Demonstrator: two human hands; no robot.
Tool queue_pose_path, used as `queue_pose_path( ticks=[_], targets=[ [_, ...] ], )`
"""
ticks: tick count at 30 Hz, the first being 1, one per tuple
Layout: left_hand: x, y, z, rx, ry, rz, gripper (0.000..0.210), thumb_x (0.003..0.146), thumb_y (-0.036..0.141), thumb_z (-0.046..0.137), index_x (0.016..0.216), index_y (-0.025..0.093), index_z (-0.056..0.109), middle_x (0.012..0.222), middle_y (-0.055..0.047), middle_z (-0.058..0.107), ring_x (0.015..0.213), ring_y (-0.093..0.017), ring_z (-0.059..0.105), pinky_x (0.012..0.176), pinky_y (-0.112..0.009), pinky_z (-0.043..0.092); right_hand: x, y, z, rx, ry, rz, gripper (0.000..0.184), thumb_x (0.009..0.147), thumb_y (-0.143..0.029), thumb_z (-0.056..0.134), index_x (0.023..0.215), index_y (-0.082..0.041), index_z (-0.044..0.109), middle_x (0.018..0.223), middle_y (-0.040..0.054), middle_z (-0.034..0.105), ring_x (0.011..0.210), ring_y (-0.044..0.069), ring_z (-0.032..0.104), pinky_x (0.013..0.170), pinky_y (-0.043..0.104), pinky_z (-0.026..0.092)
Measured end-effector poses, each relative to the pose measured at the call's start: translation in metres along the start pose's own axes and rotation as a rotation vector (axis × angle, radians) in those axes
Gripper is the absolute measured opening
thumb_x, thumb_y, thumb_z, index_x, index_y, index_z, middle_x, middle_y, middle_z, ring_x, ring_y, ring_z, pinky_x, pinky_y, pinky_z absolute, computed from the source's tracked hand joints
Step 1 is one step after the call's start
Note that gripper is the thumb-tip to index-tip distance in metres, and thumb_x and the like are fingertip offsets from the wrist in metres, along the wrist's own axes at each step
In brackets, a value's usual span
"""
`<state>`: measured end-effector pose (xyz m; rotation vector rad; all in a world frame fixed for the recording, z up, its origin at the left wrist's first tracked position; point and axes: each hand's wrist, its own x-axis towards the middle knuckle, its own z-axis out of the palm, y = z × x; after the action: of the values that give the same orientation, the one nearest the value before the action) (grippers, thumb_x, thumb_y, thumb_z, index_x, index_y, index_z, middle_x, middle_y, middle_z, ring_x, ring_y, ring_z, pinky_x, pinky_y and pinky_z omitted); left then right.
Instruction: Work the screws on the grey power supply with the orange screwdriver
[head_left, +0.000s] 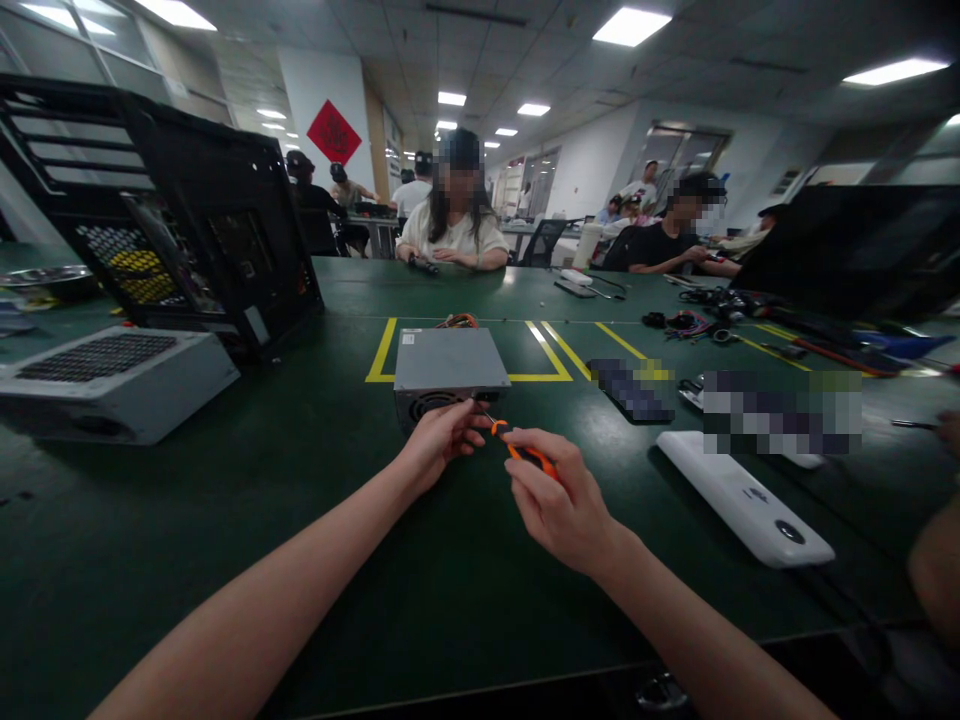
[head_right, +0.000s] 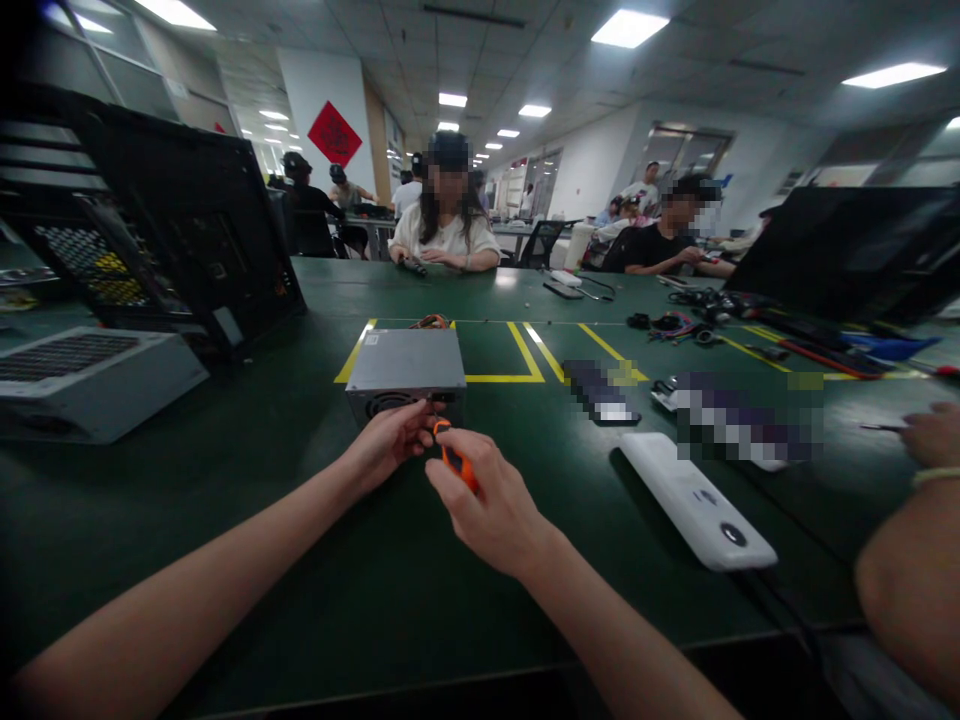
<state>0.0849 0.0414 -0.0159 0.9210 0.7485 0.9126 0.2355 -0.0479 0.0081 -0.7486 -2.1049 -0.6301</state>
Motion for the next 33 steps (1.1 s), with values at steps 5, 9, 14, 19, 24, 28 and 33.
queue_pose_path(
  ticks=[5,9,14,19,24,28,33],
  targets=[
    [0.0014,-0.0001,0.0012,0.002,0.012,0.016,0.024,0.076,0.028,0.060,0.093,0.012,0.063,0.080,-0.007,0.065,0.054,-0.005,0.054,0.043,-0.011,0.036,-0.0024,-0.0016,0.0013,-0.021,-0.015,0.021,0.032,0.073,-0.006,0.054,0.101,-0.017,0.045,0.109,0.0107,0.041,0.102,0.022,0.047,0.078,0.036,0.052],
    [0.0024,-0.0008,0.0004,-0.011,0.009,-0.002,0.020,0.075,0.025,0.060,0.091,0.012,0.063,0.076,-0.006,0.065,0.053,-0.004,0.055,0.043,-0.011,0.036,-0.0050,-0.0013,0.0027,-0.068,0.012,0.056,0.035,0.074,-0.004,0.052,0.104,-0.020,0.045,0.110,0.0098,0.040,0.101,0.021,0.047,0.073,0.033,0.053],
    [0.0010,-0.0007,0.0000,-0.038,-0.014,-0.026,0.020,0.079,0.024,0.055,0.091,0.011,0.063,0.076,-0.007,0.066,0.056,-0.006,0.057,0.045,-0.012,0.039,-0.0038,-0.0015,0.0016,-0.101,-0.005,0.083,0.030,0.075,-0.010,0.054,0.102,-0.018,0.046,0.104,0.0103,0.047,0.099,0.022,0.049,0.074,0.037,0.052],
    [0.0012,-0.0007,-0.0007,-0.052,-0.032,-0.043,0.022,0.082,0.025,0.048,0.092,0.011,0.063,0.074,-0.006,0.066,0.056,-0.007,0.058,0.045,-0.013,0.039,-0.0017,-0.0019,-0.0001,-0.054,-0.006,0.013,0.033,0.075,-0.003,0.050,0.104,-0.017,0.044,0.106,0.0108,0.045,0.100,0.020,0.049,0.077,0.035,0.052],
    [0.0018,-0.0010,-0.0015,-0.071,-0.044,-0.048,0.024,0.084,0.026,0.045,0.091,0.011,0.063,0.076,-0.006,0.066,0.057,-0.007,0.058,0.046,-0.013,0.040,-0.0019,-0.0016,0.0000,-0.133,0.042,0.120,0.034,0.074,-0.009,0.055,0.104,-0.020,0.044,0.105,0.0097,0.044,0.097,0.021,0.049,0.073,0.037,0.053],
    [0.0011,0.0003,-0.0003,-0.068,-0.029,-0.057,0.025,0.085,0.027,0.044,0.091,0.011,0.062,0.073,-0.006,0.065,0.057,-0.007,0.058,0.046,-0.013,0.039,-0.0041,-0.0009,0.0004,-0.043,-0.008,0.077,0.035,0.075,-0.003,0.048,0.105,-0.021,0.044,0.109,0.0093,0.043,0.101,0.020,0.048,0.075,0.033,0.053],
    [0.0014,0.0008,0.0004,-0.081,-0.027,-0.055,0.027,0.086,0.028,0.041,0.091,0.011,0.062,0.074,-0.006,0.066,0.056,-0.007,0.058,0.045,-0.014,0.039,-0.0053,-0.0001,0.0005,-0.088,0.016,0.100,0.036,0.072,-0.006,0.055,0.105,-0.019,0.048,0.104,0.0091,0.044,0.095,0.020,0.050,0.073,0.033,0.052]
  ],
)
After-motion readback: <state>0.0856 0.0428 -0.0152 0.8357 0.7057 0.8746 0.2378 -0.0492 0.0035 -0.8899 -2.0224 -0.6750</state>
